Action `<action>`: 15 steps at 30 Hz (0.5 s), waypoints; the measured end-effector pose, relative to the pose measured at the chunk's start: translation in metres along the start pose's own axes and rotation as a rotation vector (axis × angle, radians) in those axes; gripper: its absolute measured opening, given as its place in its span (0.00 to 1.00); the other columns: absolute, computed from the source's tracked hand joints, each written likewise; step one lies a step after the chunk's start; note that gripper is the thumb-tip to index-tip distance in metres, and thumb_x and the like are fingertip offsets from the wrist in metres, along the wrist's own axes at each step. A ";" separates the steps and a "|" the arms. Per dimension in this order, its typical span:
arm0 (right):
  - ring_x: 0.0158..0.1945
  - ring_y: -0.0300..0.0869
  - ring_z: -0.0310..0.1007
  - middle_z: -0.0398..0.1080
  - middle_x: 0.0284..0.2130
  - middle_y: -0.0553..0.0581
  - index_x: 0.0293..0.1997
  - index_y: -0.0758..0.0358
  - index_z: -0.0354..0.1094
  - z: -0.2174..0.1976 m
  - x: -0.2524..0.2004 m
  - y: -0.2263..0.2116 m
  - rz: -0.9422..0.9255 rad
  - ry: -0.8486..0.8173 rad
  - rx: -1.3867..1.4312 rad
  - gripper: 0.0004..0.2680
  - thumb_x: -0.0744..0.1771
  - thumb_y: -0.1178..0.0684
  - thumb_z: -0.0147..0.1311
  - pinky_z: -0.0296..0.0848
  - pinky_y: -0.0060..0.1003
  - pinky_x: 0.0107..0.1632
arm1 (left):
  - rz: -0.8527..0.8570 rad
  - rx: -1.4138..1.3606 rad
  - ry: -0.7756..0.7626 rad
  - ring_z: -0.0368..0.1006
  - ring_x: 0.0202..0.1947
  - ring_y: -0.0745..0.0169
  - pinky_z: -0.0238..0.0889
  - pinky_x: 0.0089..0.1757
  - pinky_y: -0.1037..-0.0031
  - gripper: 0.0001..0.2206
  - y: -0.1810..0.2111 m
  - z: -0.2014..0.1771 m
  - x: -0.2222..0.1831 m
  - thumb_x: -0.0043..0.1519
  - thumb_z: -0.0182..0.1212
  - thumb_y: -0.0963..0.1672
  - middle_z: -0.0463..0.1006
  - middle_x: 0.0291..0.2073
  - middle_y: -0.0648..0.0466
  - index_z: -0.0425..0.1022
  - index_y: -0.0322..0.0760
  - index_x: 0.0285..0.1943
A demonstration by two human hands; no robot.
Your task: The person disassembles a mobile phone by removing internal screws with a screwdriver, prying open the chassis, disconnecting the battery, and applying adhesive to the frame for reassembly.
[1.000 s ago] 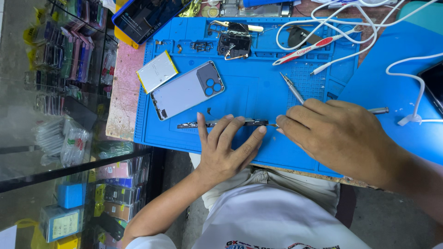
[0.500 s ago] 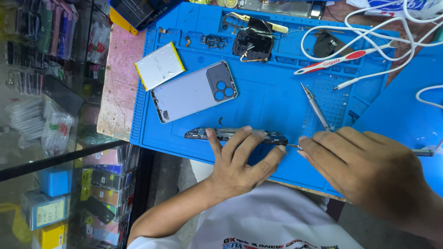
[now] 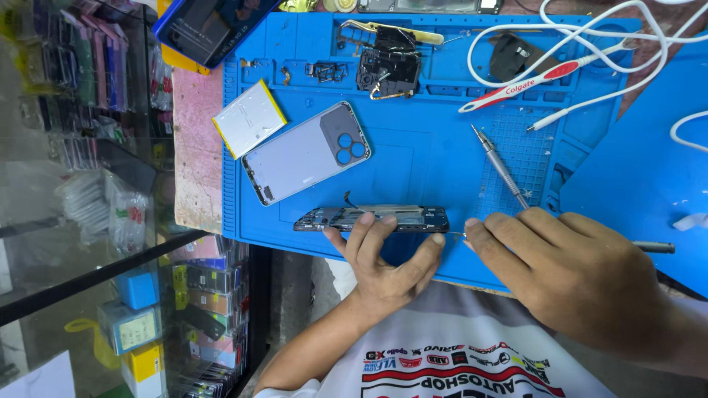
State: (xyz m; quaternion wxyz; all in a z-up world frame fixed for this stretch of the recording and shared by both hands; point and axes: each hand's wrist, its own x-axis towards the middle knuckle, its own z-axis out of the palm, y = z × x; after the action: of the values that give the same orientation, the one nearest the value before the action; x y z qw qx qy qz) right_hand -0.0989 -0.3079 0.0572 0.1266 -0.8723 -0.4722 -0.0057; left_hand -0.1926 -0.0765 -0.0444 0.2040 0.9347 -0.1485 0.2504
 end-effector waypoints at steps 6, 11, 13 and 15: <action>0.36 0.41 0.73 0.72 0.35 0.52 0.48 0.65 0.75 -0.002 0.003 0.002 0.023 0.000 0.148 0.14 0.62 0.52 0.55 0.69 0.34 0.32 | -0.038 0.030 0.047 0.54 0.68 0.48 0.22 0.71 0.47 0.14 0.008 0.004 0.002 0.57 0.80 0.49 0.64 0.57 0.49 0.79 0.64 0.46; 0.33 0.42 0.73 0.72 0.33 0.53 0.45 0.65 0.75 -0.004 0.009 0.004 0.059 0.008 0.267 0.11 0.63 0.51 0.57 0.70 0.36 0.32 | -0.048 0.038 0.063 0.56 0.64 0.48 0.23 0.70 0.47 0.14 0.010 0.006 0.005 0.57 0.82 0.49 0.64 0.56 0.49 0.76 0.62 0.42; 0.31 0.44 0.74 0.73 0.31 0.55 0.41 0.67 0.75 -0.004 0.011 0.003 0.077 0.030 0.285 0.10 0.61 0.52 0.59 0.71 0.37 0.29 | -0.062 0.048 0.061 0.57 0.64 0.48 0.23 0.70 0.47 0.15 0.011 0.007 0.007 0.56 0.82 0.49 0.64 0.56 0.49 0.75 0.61 0.41; 0.31 0.44 0.75 0.73 0.31 0.55 0.41 0.67 0.75 -0.003 0.011 0.002 0.103 0.037 0.291 0.10 0.61 0.53 0.58 0.70 0.38 0.29 | -0.079 0.058 0.044 0.57 0.64 0.48 0.24 0.71 0.48 0.15 0.012 0.006 0.009 0.55 0.82 0.48 0.64 0.56 0.50 0.74 0.62 0.41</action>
State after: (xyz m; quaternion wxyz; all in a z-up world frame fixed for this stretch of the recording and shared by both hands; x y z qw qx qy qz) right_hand -0.0912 -0.3006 0.0616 0.2605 -0.8676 -0.4203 0.0531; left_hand -0.1876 -0.0915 -0.0409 0.1896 0.9396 -0.0996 0.2669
